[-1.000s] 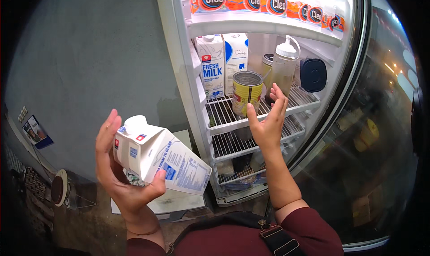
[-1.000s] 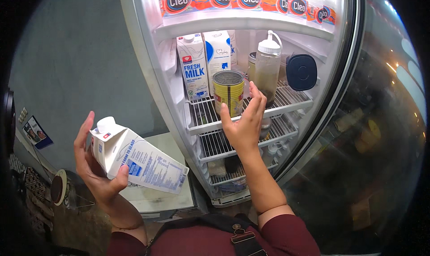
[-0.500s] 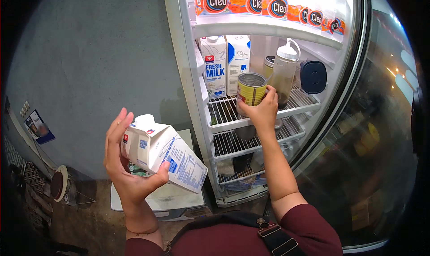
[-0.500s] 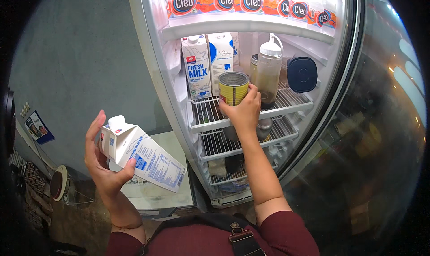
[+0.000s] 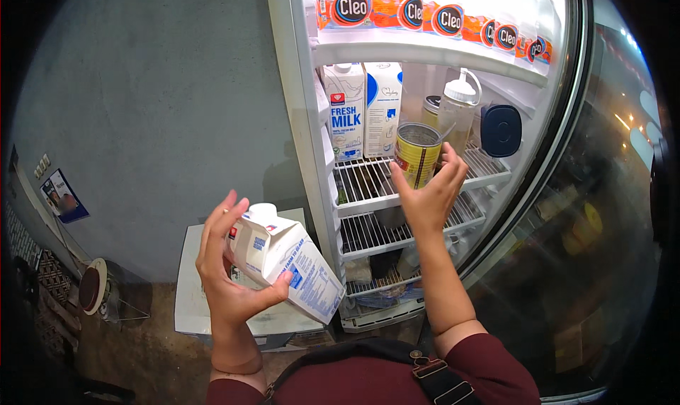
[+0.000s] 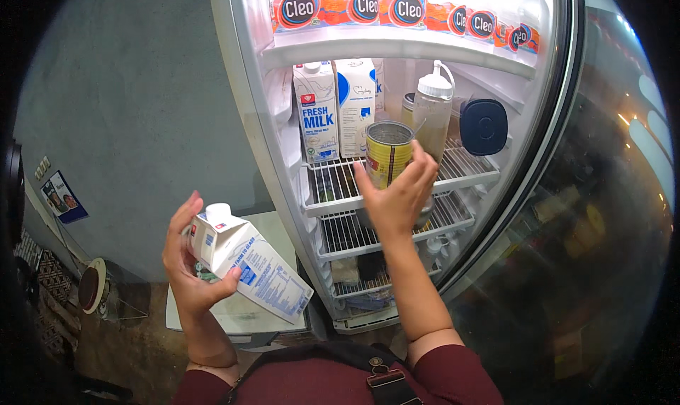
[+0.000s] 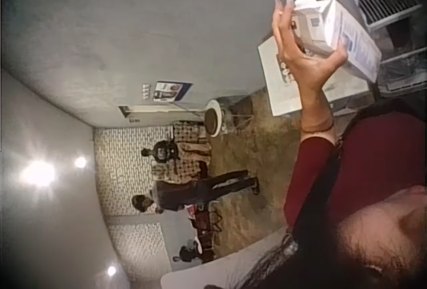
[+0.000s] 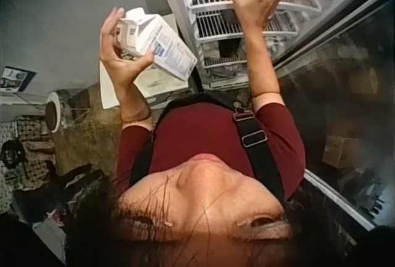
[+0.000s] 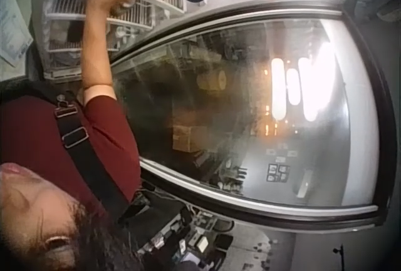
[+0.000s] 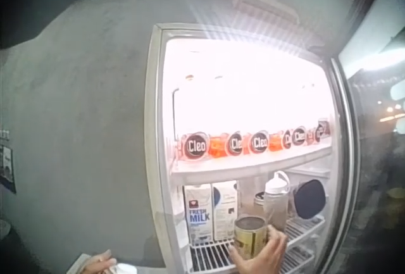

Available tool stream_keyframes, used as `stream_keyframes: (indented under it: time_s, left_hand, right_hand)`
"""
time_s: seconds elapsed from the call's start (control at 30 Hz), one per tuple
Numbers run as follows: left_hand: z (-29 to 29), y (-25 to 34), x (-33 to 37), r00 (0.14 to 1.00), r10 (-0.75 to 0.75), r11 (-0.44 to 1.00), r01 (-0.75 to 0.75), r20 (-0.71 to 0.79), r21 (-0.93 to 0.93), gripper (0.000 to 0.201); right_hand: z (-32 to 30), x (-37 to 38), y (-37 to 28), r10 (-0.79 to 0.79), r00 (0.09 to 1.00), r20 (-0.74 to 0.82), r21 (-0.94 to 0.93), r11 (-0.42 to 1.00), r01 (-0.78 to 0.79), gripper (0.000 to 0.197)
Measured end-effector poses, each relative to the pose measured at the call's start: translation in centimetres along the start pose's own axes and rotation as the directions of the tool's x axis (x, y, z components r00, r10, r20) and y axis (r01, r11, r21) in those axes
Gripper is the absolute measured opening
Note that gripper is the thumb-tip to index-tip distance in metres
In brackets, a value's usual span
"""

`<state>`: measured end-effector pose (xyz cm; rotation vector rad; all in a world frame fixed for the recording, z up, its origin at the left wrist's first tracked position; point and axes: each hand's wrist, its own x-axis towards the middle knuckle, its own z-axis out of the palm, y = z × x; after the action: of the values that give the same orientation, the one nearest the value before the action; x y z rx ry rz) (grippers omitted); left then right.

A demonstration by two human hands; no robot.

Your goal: The person prepares a coffee beverage by getting ice, milk, and pouring it into a glass with coffee.

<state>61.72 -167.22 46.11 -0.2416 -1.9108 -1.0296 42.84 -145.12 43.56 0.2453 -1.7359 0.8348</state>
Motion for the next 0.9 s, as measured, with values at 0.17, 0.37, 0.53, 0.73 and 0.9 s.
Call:
stream_keyframes:
  time_s: [0.17,0.37,0.53,0.73,0.9]
  left_hand:
    - [0.2,-0.8,-1.0,0.998,-0.056,0.998,0.055,0.034,0.037,0.078]
    - [-0.5,-1.0,-1.6,0.993,-0.122,0.993,0.122,-0.001,0.000,0.080]
    - [-1.7,-1.6,-2.0,0.992,-0.123,0.991,0.124,-0.010,0.053,0.079]
    - [-2.2,-2.0,-2.1,0.993,-0.122,0.991,0.122,0.000,0.046,0.080]
    - [-2.4,-2.2,-2.1,0.993,-0.115,0.993,0.114,0.015,0.014,0.080]
  right_hand:
    - [5.0,5.6,-5.4,-0.420,0.899,0.125,0.382,0.856,0.347,0.054]
    - [14.6,12.7,-5.8,-0.470,0.807,0.357,0.068,0.875,0.480,0.081]
    - [13.4,13.1,-5.6,-0.462,0.716,0.524,-0.066,0.815,0.575,0.076]
    - [6.8,10.8,-5.9,-0.555,0.768,0.319,-0.083,0.791,0.606,0.082]
    - [2.1,7.9,-5.9,-0.477,0.816,0.327,0.280,0.874,0.398,0.083]
